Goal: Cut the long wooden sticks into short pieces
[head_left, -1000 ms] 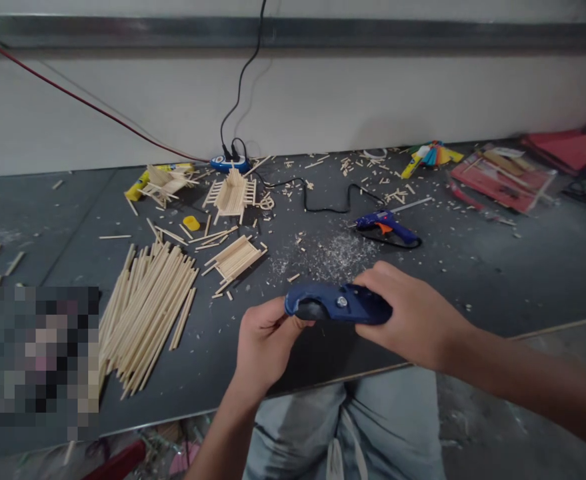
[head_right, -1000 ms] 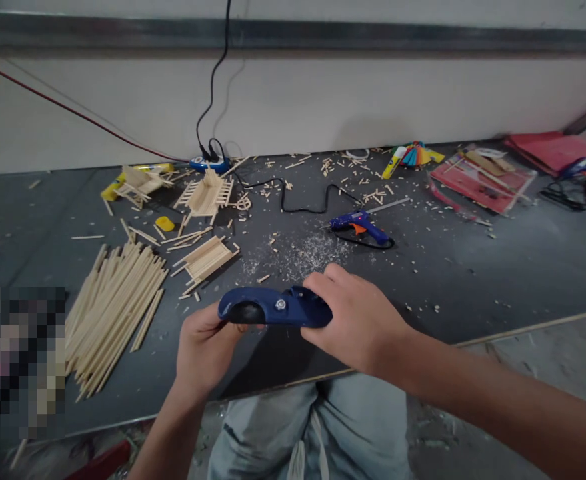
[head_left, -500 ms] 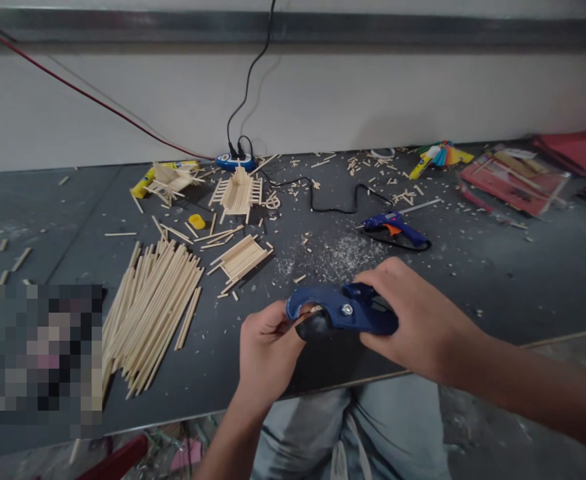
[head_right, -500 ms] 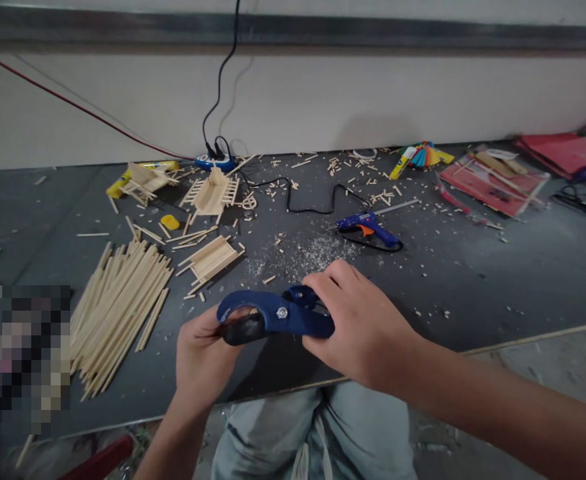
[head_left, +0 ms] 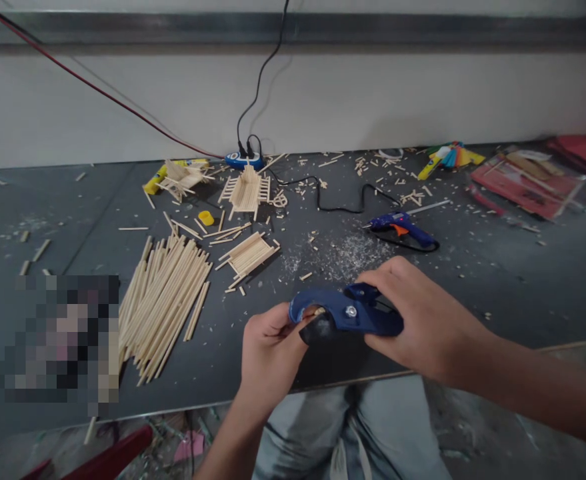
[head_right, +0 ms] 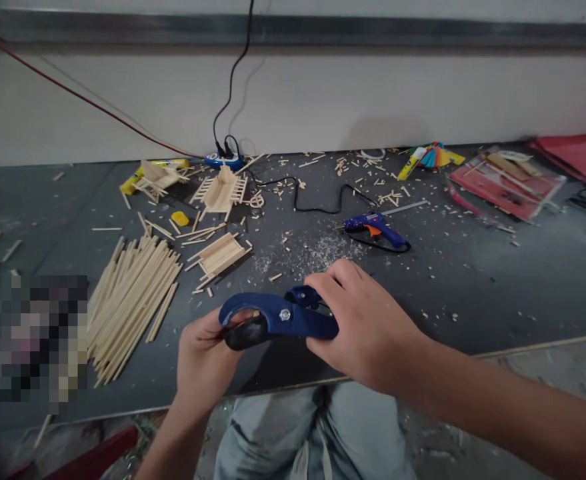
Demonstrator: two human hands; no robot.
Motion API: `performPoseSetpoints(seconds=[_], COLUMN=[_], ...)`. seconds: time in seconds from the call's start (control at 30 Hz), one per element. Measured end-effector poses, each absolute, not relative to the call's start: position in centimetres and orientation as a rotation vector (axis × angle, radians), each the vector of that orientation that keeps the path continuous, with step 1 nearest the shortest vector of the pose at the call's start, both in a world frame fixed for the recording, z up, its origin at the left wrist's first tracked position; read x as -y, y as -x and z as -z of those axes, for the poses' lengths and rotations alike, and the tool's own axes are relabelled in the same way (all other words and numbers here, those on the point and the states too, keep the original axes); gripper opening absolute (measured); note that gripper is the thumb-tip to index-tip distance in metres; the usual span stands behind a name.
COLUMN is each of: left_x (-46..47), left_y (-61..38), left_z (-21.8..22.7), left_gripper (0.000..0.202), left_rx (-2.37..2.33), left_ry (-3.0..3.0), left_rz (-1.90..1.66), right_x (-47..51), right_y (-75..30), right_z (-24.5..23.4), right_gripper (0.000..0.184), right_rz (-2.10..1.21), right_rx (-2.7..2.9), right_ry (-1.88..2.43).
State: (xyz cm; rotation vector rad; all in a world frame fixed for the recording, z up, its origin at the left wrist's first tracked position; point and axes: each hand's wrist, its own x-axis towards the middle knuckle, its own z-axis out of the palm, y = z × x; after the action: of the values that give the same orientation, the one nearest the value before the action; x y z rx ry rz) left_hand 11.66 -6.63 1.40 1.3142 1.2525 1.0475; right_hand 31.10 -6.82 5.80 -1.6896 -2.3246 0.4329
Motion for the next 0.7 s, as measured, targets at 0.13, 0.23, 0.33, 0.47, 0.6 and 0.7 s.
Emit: performPoseSetpoints(seconds=[0.13, 0.23, 0.33, 0.47, 0.6, 0.7], left_x=[6.79, 6.88, 6.92, 6.85, 6.76, 6.78], left_y=[-11.60, -11.50, -11.41, -11.33, -11.18, -10.98], left_z=[-1.44, -1.44, -1.39, -1.30, -1.22, -1.17], left_gripper=[0.018, 0.018, 0.015, 0.011, 0.010, 0.010], left_rx=[-1.258, -1.255, -1.213, -1.140, -1.075, -1.104], left_ry=[-1.355, -1.384, -1.389, -1.375, -1.361, -1.361], left_rz=[-1.065, -1.057, -1.046, -1.039, -1.037, -1.030], right_x=[6.90, 7.00, 7.11, 7.26, 7.43, 7.43], right_y=[-31.14, -31.24, -31.32, -31.28, -31.05, -30.72], right_z=[-5.78, -5.78, -5.85, -5.97, -6.07, -6.22], right_gripper=[0.040, 0.037, 0.036, 0.032, 0.031, 0.029], right_rz=[-0.442, -0.460, -0.478, -0.483, -0.496, -0.511], right_rx=[2.321, 2.321, 2.322, 2.317, 2.311, 2.300], right_ry=[1.690, 1.705, 1.719, 1.733, 1.766, 1.797])
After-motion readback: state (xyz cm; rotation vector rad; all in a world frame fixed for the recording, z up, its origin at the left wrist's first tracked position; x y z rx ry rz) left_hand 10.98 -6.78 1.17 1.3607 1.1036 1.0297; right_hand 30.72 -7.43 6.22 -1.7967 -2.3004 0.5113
